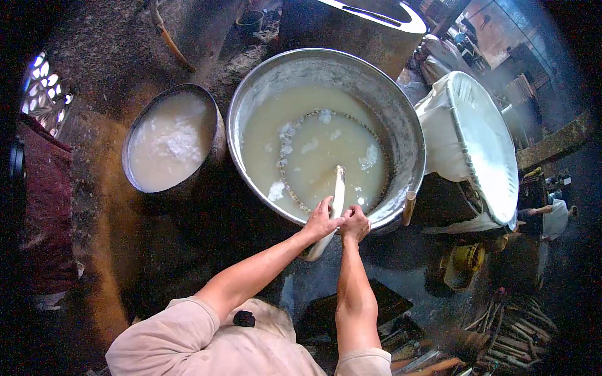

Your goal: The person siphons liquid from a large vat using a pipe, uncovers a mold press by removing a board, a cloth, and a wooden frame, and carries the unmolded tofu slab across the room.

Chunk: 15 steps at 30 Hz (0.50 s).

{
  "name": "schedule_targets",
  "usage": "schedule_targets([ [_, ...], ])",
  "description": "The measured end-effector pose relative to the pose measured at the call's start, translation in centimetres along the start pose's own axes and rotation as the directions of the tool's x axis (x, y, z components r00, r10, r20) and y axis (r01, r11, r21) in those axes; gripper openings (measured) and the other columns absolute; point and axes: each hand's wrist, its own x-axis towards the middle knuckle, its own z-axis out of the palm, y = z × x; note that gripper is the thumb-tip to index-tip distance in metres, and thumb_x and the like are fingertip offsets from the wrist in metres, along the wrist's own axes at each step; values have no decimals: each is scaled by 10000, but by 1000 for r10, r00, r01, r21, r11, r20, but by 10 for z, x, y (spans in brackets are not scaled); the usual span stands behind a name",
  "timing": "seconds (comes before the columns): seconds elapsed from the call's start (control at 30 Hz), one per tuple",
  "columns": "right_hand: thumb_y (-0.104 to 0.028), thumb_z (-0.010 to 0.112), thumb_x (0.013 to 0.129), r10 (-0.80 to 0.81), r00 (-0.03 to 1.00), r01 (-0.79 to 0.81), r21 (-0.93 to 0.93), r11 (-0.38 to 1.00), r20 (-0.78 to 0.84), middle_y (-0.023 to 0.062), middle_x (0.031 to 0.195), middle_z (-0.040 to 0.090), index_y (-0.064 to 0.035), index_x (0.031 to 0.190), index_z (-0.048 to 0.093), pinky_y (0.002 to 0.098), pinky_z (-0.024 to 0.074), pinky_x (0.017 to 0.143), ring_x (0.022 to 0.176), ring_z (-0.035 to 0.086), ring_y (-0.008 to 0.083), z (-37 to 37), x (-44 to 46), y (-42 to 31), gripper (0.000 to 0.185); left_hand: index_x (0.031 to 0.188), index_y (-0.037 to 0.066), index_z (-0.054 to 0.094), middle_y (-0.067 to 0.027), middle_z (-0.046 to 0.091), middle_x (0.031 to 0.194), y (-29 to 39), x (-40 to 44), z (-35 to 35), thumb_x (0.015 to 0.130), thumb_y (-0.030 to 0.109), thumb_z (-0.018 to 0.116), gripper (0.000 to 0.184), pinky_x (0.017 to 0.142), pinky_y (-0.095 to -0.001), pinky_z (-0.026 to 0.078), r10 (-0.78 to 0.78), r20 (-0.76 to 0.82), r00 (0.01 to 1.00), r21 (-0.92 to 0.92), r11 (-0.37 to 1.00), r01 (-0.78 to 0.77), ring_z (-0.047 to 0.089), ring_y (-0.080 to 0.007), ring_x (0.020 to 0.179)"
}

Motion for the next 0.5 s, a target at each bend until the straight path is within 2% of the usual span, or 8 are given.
schedule_targets([
  [0.2, -225, 560, 756, 11, 1000, -11, -16, 1000, 15, 138, 791, 686, -160, 880, 697, 440, 476, 782, 786, 648, 342, -6, -1, -7, 196, 1355, -56, 324, -245, 517, 1166, 3, -7, -15, 692, 364, 736, 886, 896, -390, 472, -66, 3, 998, -83, 994, 66, 571, -314, 1036],
  [0.27, -233, 558, 763, 20, 999, -19, -37, 999, 29, 150, 825, 688, -186, 902, 710, 454, 507, 745, 816, 659, 345, -10, -1, -12, 211, 1365, -62, 309, -239, 503, 1178, 1, -14, -24, 707, 361, 729, 888, 888, -388, 483, -117, 29, 993, -229, 966, 120, 580, -299, 1031],
  [0.33, -231, 537, 773, 24, 999, -22, -52, 998, 40, 141, 834, 688, -182, 892, 709, 455, 505, 740, 817, 657, 347, -13, -3, -15, 215, 1373, -56, 304, -236, 491, 1201, -5, -20, -34, 739, 357, 719, 862, 891, -380, 487, -102, 15, 995, -254, 962, 102, 576, -295, 1065],
  [0.4, -244, 523, 782, 16, 998, -12, -60, 998, 57, 148, 854, 685, -177, 904, 704, 459, 501, 737, 827, 653, 352, -12, -1, -13, 229, 1351, -45, 354, -223, 513, 1183, -6, -29, -46, 738, 356, 721, 819, 869, -392, 488, -129, -6, 992, -329, 937, 119, 595, -297, 1002],
  [0.47, -253, 508, 789, 45, 997, -40, -76, 996, 56, 155, 876, 681, -175, 923, 698, 464, 498, 736, 839, 649, 355, -11, -2, -14, 245, 1333, -37, 390, -252, 511, 1245, -7, -40, -62, 754, 358, 711, 770, 911, -397, 474, -134, 4, 991, -373, 919, 126, 568, -327, 1104],
  [0.5, -259, 500, 794, 44, 997, -39, -63, 997, 68, 158, 894, 681, -181, 945, 694, 466, 495, 739, 851, 646, 357, -10, -2, -13, 258, 1330, -39, 394, -256, 504, 1260, -8, -46, -71, 758, 352, 708, 761, 918, -393, 470, -134, -10, 991, -373, 920, 120, 569, -332, 1105],
])
